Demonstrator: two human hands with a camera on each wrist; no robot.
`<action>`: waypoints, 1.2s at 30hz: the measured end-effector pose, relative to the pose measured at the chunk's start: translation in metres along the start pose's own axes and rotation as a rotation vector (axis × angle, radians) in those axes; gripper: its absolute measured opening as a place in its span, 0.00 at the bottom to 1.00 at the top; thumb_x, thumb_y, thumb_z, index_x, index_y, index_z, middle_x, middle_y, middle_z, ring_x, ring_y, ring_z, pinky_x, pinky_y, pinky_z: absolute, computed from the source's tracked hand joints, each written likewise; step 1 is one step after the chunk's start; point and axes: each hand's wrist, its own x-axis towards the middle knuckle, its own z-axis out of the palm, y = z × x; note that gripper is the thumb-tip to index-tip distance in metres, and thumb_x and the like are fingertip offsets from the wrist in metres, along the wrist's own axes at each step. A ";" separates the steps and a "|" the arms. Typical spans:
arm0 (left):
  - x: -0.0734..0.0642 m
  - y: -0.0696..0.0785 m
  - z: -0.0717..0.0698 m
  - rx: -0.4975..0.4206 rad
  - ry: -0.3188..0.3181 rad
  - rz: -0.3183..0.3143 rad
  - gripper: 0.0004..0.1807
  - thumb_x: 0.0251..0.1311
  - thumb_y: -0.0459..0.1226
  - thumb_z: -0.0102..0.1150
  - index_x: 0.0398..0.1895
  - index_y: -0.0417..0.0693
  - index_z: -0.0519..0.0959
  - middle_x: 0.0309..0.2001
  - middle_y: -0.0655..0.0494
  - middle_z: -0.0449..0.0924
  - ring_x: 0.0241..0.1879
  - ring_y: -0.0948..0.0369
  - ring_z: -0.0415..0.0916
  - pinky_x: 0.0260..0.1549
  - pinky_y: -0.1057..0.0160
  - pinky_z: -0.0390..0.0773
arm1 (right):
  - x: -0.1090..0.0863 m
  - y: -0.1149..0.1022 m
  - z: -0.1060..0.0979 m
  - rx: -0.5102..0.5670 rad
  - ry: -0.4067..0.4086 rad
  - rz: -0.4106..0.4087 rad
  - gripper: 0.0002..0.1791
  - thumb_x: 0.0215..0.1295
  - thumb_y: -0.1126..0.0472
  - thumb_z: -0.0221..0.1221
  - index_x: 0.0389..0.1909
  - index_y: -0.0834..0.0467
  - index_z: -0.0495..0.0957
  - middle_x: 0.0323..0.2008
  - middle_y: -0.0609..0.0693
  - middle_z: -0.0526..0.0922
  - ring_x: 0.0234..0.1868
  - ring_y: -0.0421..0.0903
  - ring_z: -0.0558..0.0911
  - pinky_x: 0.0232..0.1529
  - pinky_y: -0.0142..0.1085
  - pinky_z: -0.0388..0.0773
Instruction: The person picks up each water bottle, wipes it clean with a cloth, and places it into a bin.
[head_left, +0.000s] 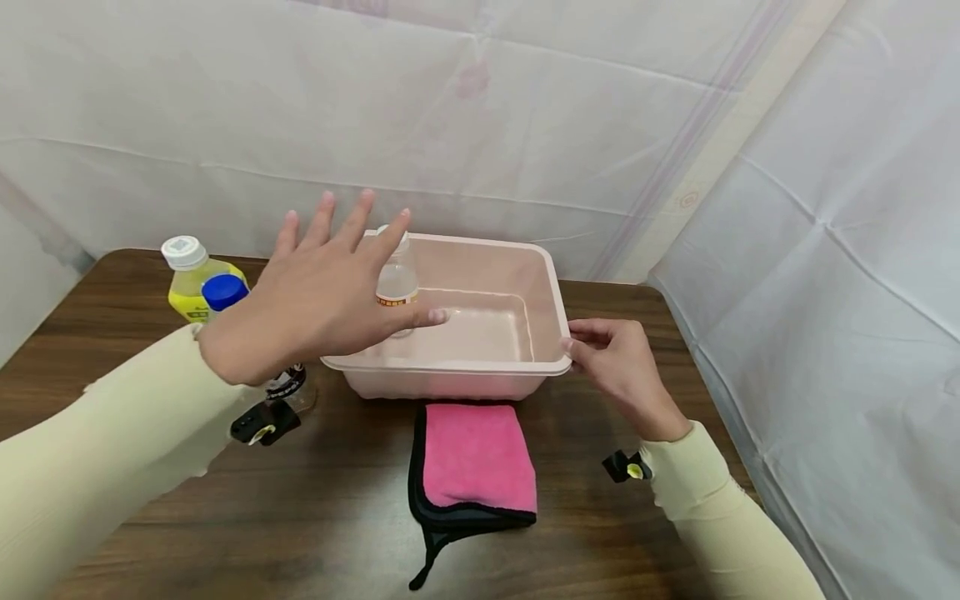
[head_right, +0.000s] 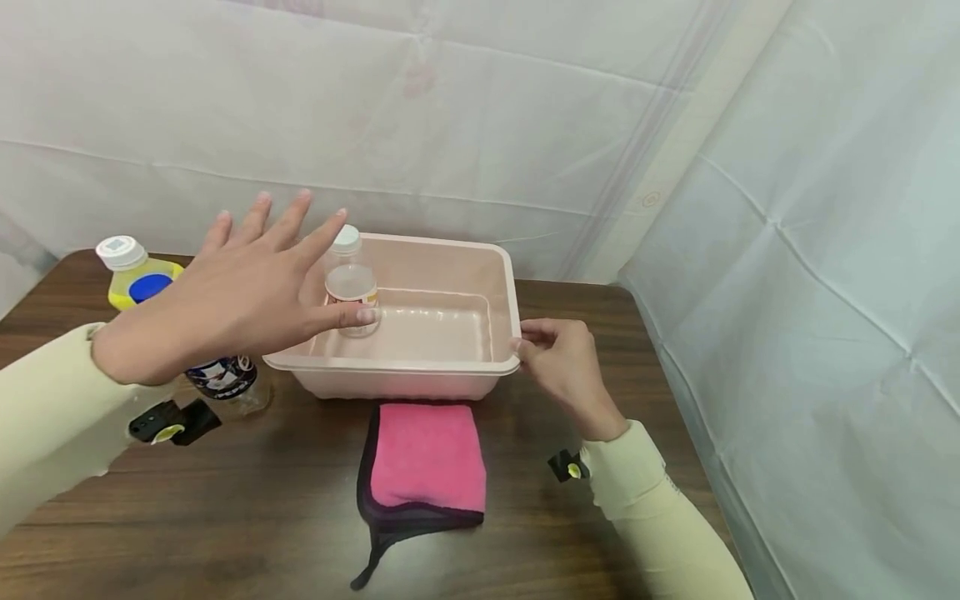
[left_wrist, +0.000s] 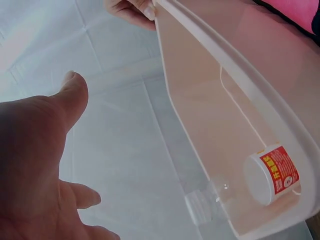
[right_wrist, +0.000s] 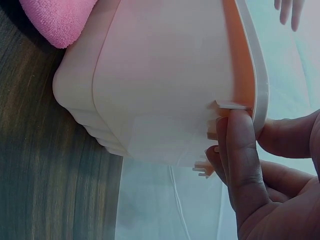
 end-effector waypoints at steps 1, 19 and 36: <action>-0.002 -0.001 -0.001 0.010 -0.001 -0.002 0.61 0.58 0.81 0.44 0.86 0.63 0.38 0.85 0.43 0.25 0.82 0.33 0.21 0.75 0.24 0.29 | 0.000 0.000 0.000 0.003 0.000 0.003 0.17 0.70 0.65 0.66 0.56 0.68 0.84 0.47 0.65 0.88 0.33 0.39 0.85 0.38 0.33 0.88; -0.035 -0.024 0.001 0.086 0.091 0.021 0.64 0.52 0.86 0.36 0.86 0.67 0.36 0.86 0.44 0.31 0.81 0.28 0.29 0.74 0.23 0.36 | -0.001 -0.003 -0.004 -0.008 0.011 -0.004 0.18 0.70 0.65 0.66 0.56 0.68 0.83 0.48 0.67 0.87 0.32 0.37 0.85 0.37 0.30 0.87; -0.055 -0.056 0.013 0.130 0.201 -0.003 0.64 0.55 0.84 0.41 0.86 0.64 0.35 0.86 0.45 0.26 0.81 0.31 0.23 0.77 0.26 0.31 | -0.002 0.000 -0.005 0.010 0.014 -0.010 0.17 0.70 0.65 0.66 0.56 0.68 0.83 0.47 0.67 0.87 0.32 0.39 0.85 0.37 0.30 0.87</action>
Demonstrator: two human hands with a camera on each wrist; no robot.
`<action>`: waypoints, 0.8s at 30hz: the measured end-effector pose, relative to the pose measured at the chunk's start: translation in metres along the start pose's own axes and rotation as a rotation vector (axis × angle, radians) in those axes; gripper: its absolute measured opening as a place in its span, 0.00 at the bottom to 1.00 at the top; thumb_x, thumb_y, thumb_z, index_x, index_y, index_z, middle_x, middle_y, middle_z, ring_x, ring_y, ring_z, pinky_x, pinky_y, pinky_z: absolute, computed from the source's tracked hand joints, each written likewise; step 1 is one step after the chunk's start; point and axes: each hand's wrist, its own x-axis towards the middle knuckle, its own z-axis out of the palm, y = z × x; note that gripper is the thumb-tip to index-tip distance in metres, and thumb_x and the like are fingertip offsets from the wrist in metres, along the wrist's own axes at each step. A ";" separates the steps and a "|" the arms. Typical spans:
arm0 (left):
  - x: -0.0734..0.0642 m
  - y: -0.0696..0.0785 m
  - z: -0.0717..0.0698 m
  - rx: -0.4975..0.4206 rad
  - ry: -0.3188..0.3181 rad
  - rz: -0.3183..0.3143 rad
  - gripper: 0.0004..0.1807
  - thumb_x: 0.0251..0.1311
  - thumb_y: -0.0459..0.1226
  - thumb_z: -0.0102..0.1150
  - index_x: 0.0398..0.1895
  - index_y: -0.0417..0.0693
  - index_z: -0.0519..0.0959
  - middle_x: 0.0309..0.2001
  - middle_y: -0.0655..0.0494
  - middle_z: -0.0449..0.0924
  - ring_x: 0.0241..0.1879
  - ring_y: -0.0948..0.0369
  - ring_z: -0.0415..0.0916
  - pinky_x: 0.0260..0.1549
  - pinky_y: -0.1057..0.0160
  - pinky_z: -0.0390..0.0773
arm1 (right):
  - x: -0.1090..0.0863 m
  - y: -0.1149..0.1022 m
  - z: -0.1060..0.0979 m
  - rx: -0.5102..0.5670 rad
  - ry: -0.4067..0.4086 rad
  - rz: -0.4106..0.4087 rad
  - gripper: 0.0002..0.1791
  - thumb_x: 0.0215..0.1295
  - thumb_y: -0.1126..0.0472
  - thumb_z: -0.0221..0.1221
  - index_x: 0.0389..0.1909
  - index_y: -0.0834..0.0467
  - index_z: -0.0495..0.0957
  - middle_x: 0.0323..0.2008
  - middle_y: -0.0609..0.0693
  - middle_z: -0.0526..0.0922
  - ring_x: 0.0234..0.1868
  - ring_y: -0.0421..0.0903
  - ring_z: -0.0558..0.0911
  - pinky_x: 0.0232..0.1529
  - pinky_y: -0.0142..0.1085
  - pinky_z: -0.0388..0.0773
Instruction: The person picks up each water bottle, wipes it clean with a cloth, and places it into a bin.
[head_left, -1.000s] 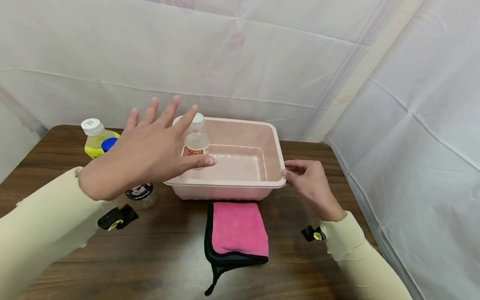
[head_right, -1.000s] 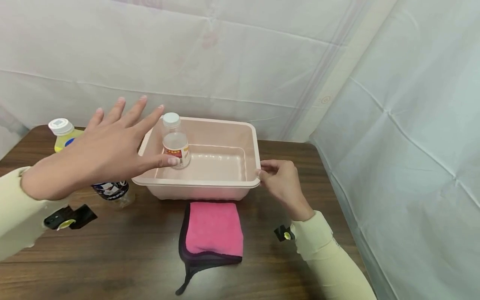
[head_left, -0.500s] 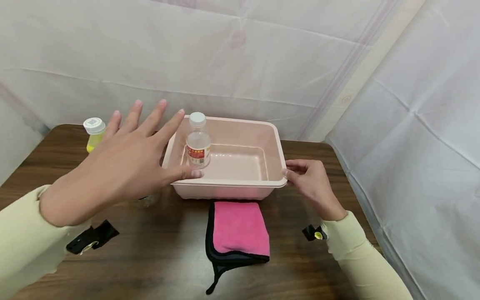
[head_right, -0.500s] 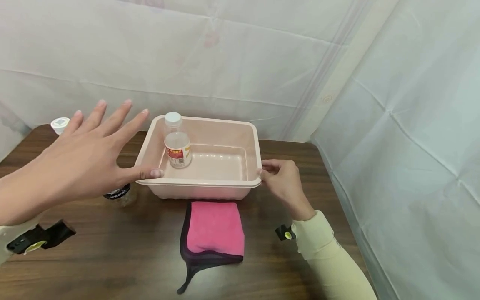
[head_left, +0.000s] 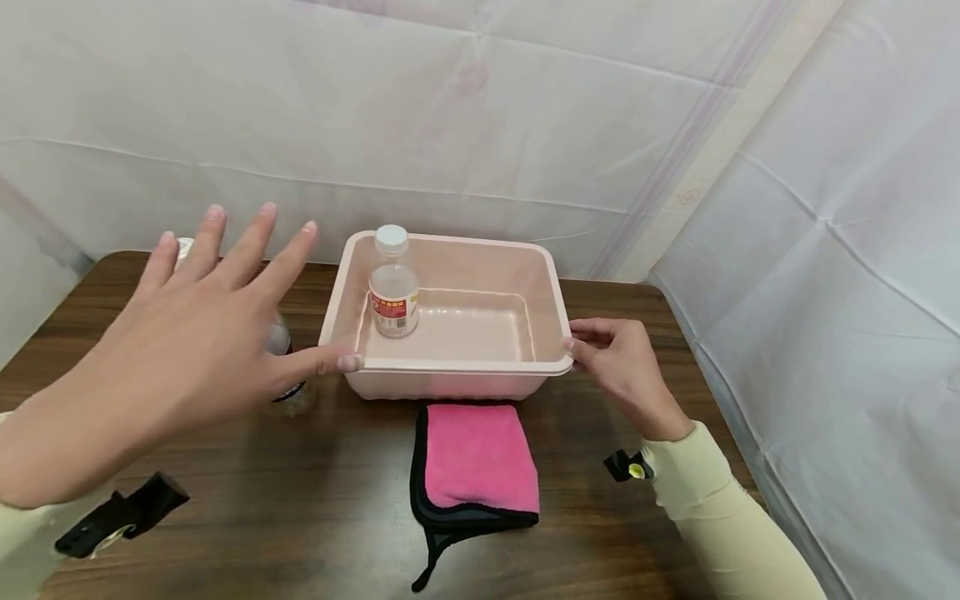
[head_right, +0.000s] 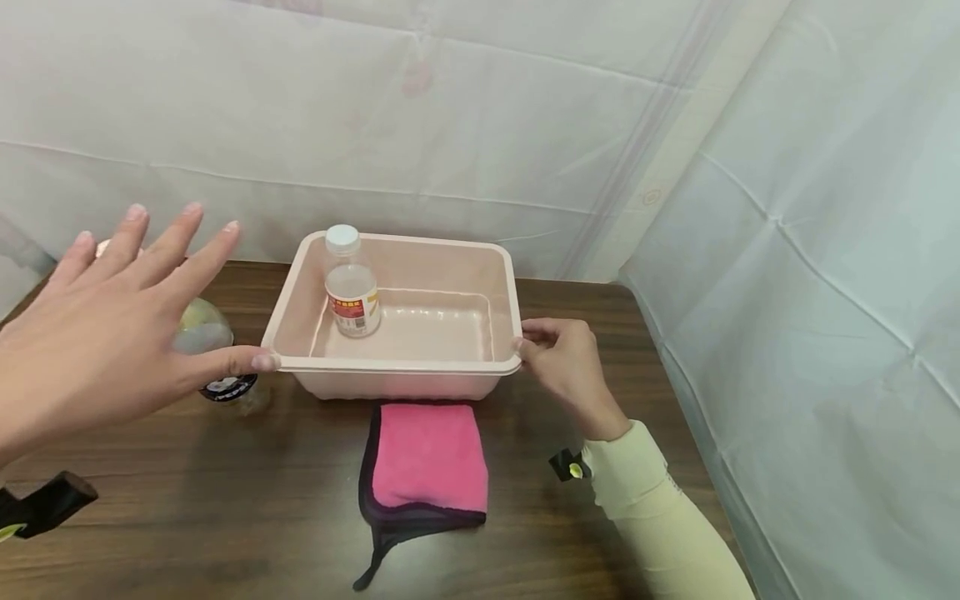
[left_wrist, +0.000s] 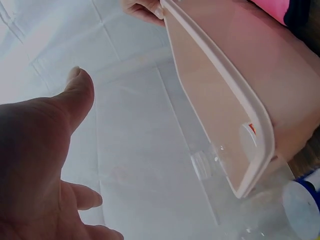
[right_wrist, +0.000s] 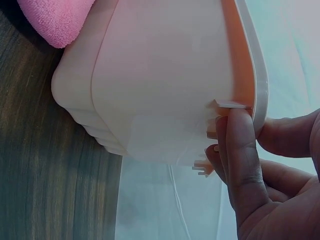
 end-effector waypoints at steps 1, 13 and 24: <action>-0.001 -0.003 0.001 0.001 0.002 -0.008 0.64 0.55 0.83 0.42 0.86 0.63 0.35 0.85 0.45 0.26 0.81 0.31 0.23 0.77 0.26 0.31 | 0.000 0.000 -0.001 0.001 0.000 0.000 0.17 0.70 0.65 0.66 0.56 0.68 0.83 0.47 0.67 0.87 0.33 0.38 0.85 0.37 0.30 0.87; -0.022 -0.032 0.021 -0.054 0.089 -0.076 0.70 0.54 0.76 0.60 0.86 0.53 0.35 0.85 0.37 0.29 0.82 0.29 0.30 0.77 0.26 0.34 | 0.003 0.002 0.000 0.024 -0.014 0.006 0.18 0.70 0.65 0.65 0.57 0.68 0.83 0.49 0.66 0.87 0.34 0.40 0.87 0.38 0.33 0.88; -0.037 -0.045 0.047 -0.272 0.126 -0.135 0.74 0.54 0.67 0.71 0.85 0.44 0.30 0.84 0.41 0.21 0.80 0.28 0.20 0.76 0.27 0.26 | 0.002 0.003 0.000 0.019 -0.008 0.007 0.18 0.70 0.65 0.66 0.58 0.68 0.82 0.49 0.66 0.88 0.35 0.39 0.88 0.38 0.33 0.89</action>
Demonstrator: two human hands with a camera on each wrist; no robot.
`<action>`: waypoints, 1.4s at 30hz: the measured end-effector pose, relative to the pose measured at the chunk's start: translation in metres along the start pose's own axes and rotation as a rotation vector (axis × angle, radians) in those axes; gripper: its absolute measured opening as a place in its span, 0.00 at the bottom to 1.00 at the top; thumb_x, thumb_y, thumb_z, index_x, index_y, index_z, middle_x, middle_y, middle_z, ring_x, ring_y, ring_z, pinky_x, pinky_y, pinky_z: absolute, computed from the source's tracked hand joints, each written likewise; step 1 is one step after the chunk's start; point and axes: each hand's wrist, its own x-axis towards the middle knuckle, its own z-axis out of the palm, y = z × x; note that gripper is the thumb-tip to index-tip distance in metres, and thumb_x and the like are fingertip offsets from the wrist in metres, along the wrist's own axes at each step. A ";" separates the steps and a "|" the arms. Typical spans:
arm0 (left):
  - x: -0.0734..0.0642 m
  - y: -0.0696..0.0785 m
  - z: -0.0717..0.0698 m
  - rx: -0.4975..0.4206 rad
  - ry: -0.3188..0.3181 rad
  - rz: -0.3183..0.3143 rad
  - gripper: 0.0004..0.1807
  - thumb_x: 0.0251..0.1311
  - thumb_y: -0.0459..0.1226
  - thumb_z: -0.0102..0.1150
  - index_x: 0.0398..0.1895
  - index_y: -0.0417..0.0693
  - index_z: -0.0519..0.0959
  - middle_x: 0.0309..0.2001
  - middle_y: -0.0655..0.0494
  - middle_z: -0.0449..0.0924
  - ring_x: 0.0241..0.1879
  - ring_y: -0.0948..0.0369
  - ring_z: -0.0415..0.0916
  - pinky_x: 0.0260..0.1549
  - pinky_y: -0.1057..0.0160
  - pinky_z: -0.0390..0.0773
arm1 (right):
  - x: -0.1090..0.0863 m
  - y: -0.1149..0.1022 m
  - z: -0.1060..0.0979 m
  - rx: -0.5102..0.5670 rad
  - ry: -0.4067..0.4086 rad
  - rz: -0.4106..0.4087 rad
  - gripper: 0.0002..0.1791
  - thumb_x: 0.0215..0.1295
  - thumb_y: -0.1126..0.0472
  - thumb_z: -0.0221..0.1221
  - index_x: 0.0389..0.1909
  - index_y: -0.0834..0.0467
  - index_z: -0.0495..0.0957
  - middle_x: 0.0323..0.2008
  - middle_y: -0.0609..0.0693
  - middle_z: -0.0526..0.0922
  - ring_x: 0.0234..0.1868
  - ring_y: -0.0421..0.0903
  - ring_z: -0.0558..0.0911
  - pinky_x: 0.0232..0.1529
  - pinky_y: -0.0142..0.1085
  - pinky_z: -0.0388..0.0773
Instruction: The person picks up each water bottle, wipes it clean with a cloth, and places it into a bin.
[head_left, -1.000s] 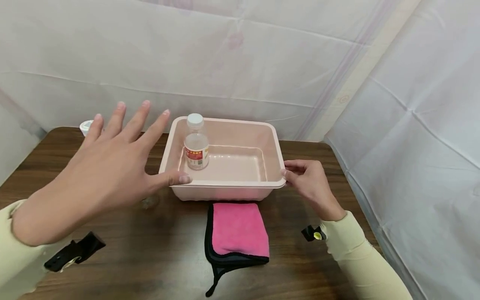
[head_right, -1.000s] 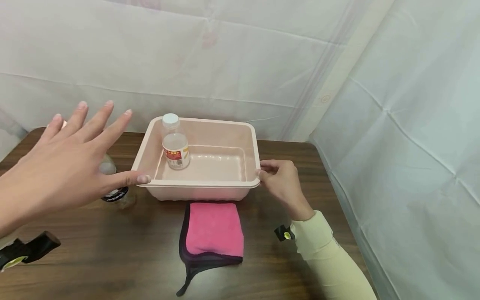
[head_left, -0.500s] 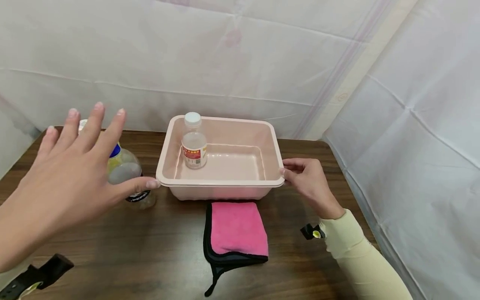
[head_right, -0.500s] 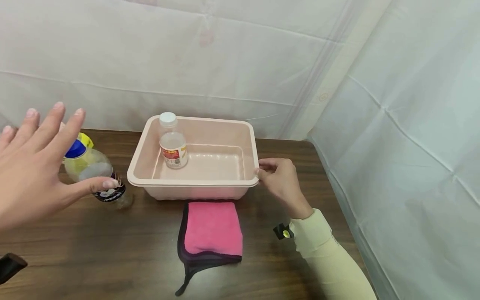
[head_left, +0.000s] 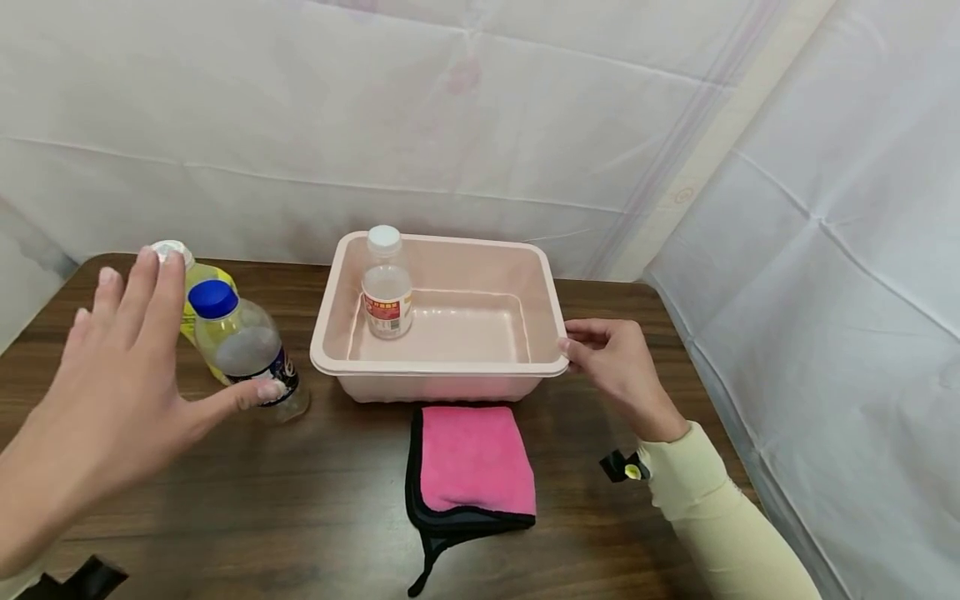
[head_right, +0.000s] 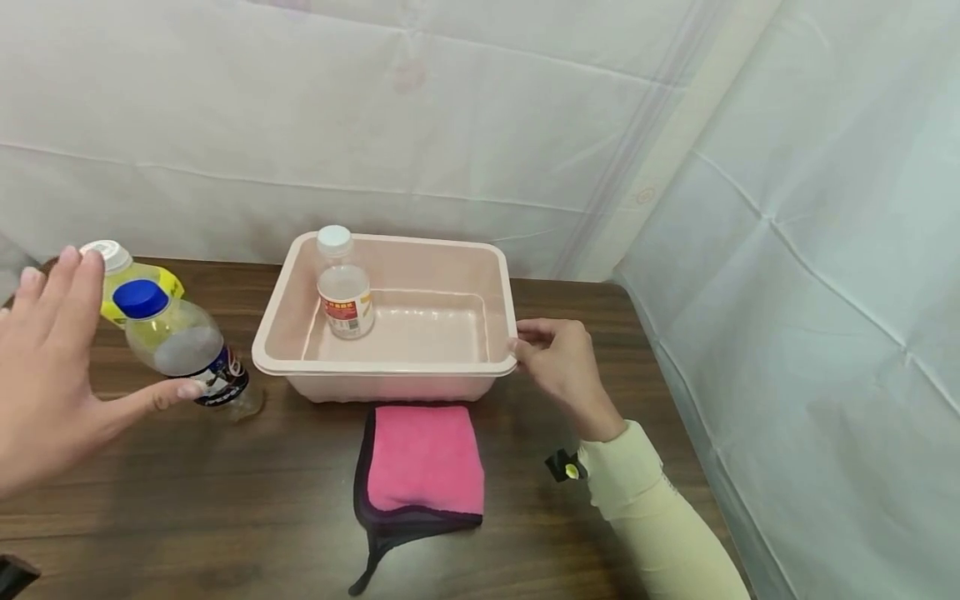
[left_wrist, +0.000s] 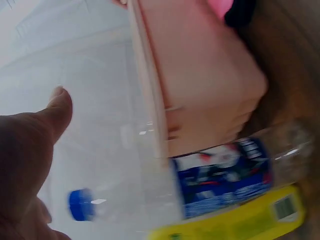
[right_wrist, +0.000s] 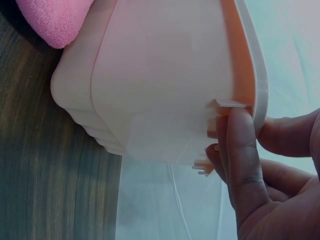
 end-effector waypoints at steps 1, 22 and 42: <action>-0.002 -0.001 0.002 -0.035 0.012 0.006 0.74 0.54 0.65 0.72 0.85 0.44 0.30 0.85 0.40 0.22 0.80 0.29 0.20 0.76 0.27 0.27 | 0.000 0.000 0.000 -0.002 0.001 0.001 0.18 0.70 0.65 0.66 0.58 0.68 0.82 0.49 0.66 0.88 0.35 0.39 0.87 0.38 0.33 0.89; -0.017 -0.020 0.044 -0.315 0.199 -0.183 0.53 0.56 0.50 0.78 0.82 0.52 0.59 0.73 0.33 0.70 0.63 0.31 0.73 0.56 0.44 0.73 | 0.000 -0.002 0.000 0.019 0.005 -0.015 0.18 0.70 0.67 0.65 0.58 0.70 0.81 0.50 0.69 0.87 0.34 0.37 0.87 0.39 0.33 0.89; 0.002 -0.016 0.051 -0.352 0.303 -0.132 0.30 0.49 0.49 0.84 0.50 0.45 0.80 0.48 0.32 0.87 0.39 1.06 0.55 0.34 0.94 0.64 | 0.000 0.000 0.000 0.015 0.005 -0.003 0.17 0.70 0.67 0.65 0.57 0.69 0.82 0.49 0.69 0.87 0.35 0.38 0.88 0.41 0.38 0.90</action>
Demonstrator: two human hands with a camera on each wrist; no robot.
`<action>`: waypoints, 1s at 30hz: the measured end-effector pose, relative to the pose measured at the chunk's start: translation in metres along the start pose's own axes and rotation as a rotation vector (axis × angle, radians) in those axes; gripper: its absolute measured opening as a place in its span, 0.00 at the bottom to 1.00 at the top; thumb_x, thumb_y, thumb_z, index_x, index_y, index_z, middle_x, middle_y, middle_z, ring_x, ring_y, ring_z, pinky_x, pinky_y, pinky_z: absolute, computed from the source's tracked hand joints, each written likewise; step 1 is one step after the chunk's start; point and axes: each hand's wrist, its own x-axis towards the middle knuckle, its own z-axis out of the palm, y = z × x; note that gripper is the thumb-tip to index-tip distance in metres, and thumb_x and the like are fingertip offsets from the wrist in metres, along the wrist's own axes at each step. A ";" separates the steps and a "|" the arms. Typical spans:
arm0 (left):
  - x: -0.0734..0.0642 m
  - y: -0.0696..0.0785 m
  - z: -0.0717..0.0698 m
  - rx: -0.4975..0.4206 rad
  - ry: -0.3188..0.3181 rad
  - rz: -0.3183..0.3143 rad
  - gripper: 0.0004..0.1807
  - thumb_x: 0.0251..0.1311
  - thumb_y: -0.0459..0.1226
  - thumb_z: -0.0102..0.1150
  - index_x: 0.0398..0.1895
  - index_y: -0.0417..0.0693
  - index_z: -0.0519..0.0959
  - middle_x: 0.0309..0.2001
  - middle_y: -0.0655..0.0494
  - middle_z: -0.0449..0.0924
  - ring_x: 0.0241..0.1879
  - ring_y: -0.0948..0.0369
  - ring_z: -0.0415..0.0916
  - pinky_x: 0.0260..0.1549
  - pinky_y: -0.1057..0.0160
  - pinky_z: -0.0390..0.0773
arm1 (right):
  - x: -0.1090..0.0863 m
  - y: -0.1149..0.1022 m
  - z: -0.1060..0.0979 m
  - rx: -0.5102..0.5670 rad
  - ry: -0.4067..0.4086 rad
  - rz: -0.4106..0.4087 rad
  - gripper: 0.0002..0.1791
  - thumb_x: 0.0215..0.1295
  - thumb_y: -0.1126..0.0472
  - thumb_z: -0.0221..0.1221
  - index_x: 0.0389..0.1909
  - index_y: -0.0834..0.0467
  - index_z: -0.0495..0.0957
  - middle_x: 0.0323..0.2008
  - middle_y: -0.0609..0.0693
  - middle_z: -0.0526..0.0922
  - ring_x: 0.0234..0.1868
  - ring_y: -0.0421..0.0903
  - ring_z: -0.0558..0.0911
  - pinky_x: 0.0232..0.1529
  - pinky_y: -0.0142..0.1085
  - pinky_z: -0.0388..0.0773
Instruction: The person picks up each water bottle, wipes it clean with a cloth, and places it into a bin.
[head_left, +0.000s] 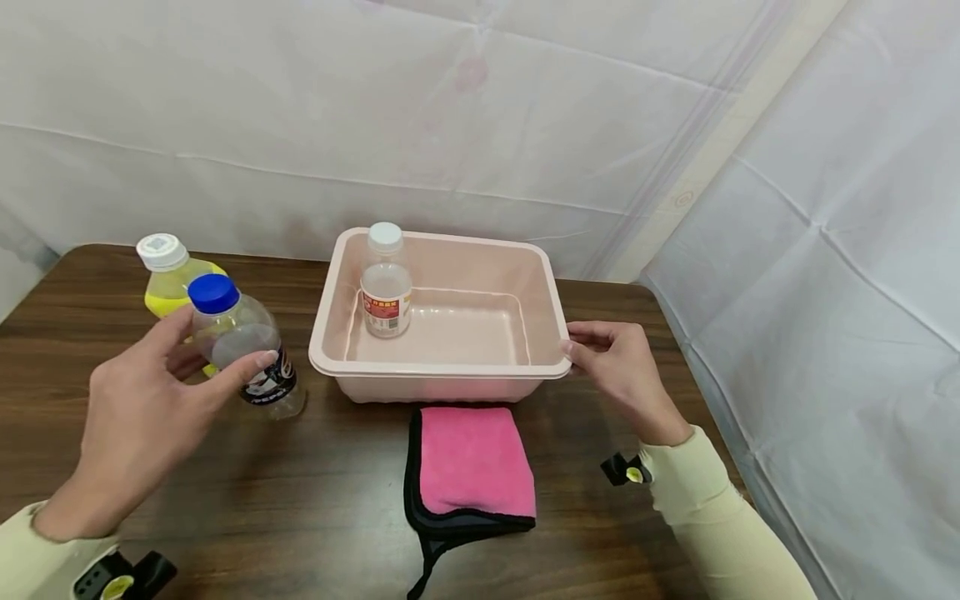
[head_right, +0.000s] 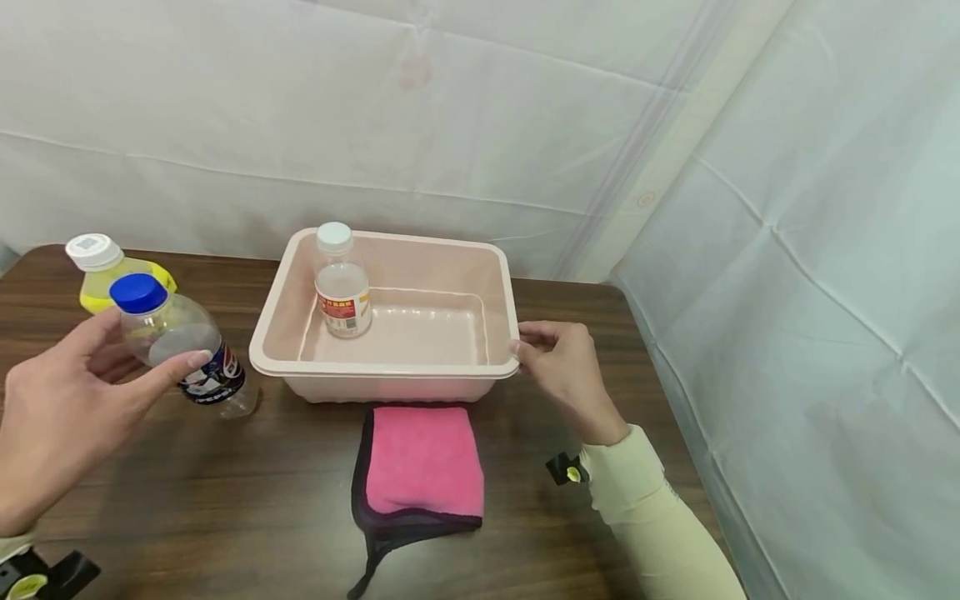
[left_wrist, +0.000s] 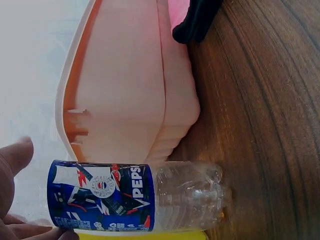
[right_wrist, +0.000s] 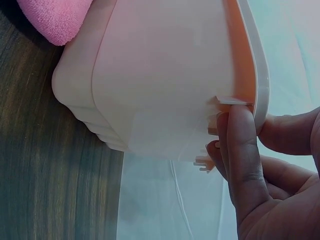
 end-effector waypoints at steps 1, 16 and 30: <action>0.001 0.000 0.000 0.008 0.002 0.012 0.29 0.49 0.49 0.84 0.48 0.45 0.81 0.47 0.32 0.88 0.38 1.07 0.56 0.32 0.94 0.64 | 0.000 0.000 0.000 -0.001 0.000 -0.002 0.17 0.70 0.67 0.65 0.57 0.69 0.83 0.49 0.68 0.87 0.35 0.38 0.88 0.41 0.38 0.90; 0.001 0.003 -0.002 -0.008 0.062 0.179 0.27 0.44 0.42 0.85 0.46 0.42 0.83 0.39 0.30 0.88 0.39 1.04 0.59 0.33 0.95 0.63 | -0.001 -0.002 0.001 -0.020 0.008 -0.001 0.17 0.70 0.67 0.65 0.57 0.70 0.82 0.50 0.68 0.87 0.34 0.37 0.88 0.40 0.36 0.90; -0.004 0.008 -0.011 -0.030 0.060 0.191 0.31 0.41 0.39 0.87 0.51 0.45 0.84 0.42 0.29 0.88 0.41 1.02 0.62 0.37 0.95 0.64 | -0.001 -0.002 0.000 -0.024 0.011 -0.003 0.18 0.71 0.66 0.65 0.58 0.69 0.82 0.50 0.69 0.87 0.34 0.36 0.88 0.41 0.37 0.90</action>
